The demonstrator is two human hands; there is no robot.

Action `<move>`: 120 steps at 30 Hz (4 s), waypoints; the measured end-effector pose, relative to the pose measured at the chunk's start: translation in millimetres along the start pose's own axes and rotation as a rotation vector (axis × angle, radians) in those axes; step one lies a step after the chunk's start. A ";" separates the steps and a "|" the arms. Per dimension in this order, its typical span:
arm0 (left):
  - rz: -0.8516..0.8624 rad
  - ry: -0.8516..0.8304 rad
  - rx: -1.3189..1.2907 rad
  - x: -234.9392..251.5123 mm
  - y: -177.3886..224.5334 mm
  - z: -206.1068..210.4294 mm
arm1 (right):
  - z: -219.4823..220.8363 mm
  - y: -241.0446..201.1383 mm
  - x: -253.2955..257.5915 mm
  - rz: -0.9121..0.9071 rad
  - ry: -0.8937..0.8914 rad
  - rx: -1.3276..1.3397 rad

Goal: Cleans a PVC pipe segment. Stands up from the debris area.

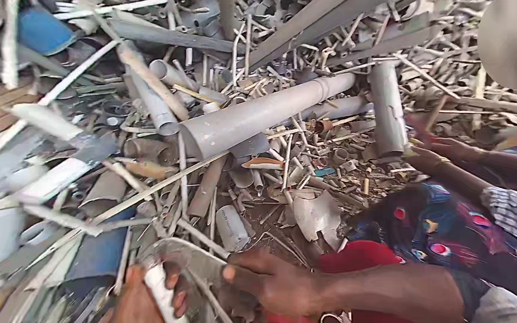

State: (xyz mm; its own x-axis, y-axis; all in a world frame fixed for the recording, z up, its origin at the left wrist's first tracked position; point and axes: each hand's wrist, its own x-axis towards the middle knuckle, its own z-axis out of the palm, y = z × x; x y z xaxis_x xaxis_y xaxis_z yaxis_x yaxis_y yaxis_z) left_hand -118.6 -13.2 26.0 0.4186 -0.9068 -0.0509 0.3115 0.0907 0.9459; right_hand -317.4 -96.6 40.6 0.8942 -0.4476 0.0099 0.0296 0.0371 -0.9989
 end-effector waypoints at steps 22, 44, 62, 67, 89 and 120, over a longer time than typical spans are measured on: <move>0.183 0.055 -0.284 -1.5 -4.7 13.7 | 43.8 26.8 -5.3 0.164 0.035 0.080; 0.174 0.306 -0.151 -1.4 -8.7 12.4 | 49.5 31.5 -5.1 0.122 -0.076 0.092; 0.118 0.249 -0.191 -6.6 -9.9 13.8 | 53.9 33.9 -0.6 0.211 -0.077 0.154; 0.096 0.237 -0.168 -10.6 -10.0 13.9 | 59.8 39.5 0.6 0.190 0.007 0.128; 0.163 0.269 0.081 -16.8 -9.9 26.9 | 49.9 11.9 23.1 0.061 0.125 -0.076; 0.227 0.195 0.152 -16.7 -22.1 41.5 | 51.4 9.7 24.8 0.030 0.376 0.084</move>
State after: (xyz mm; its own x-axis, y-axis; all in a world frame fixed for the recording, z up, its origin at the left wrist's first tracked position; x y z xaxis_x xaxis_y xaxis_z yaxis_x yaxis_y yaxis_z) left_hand -167.9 -17.1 19.3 0.6224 -0.7733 0.1206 0.0670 0.2062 0.9762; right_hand -272.0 -61.3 33.5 0.6692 -0.7412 -0.0527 0.0565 0.1215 -0.9910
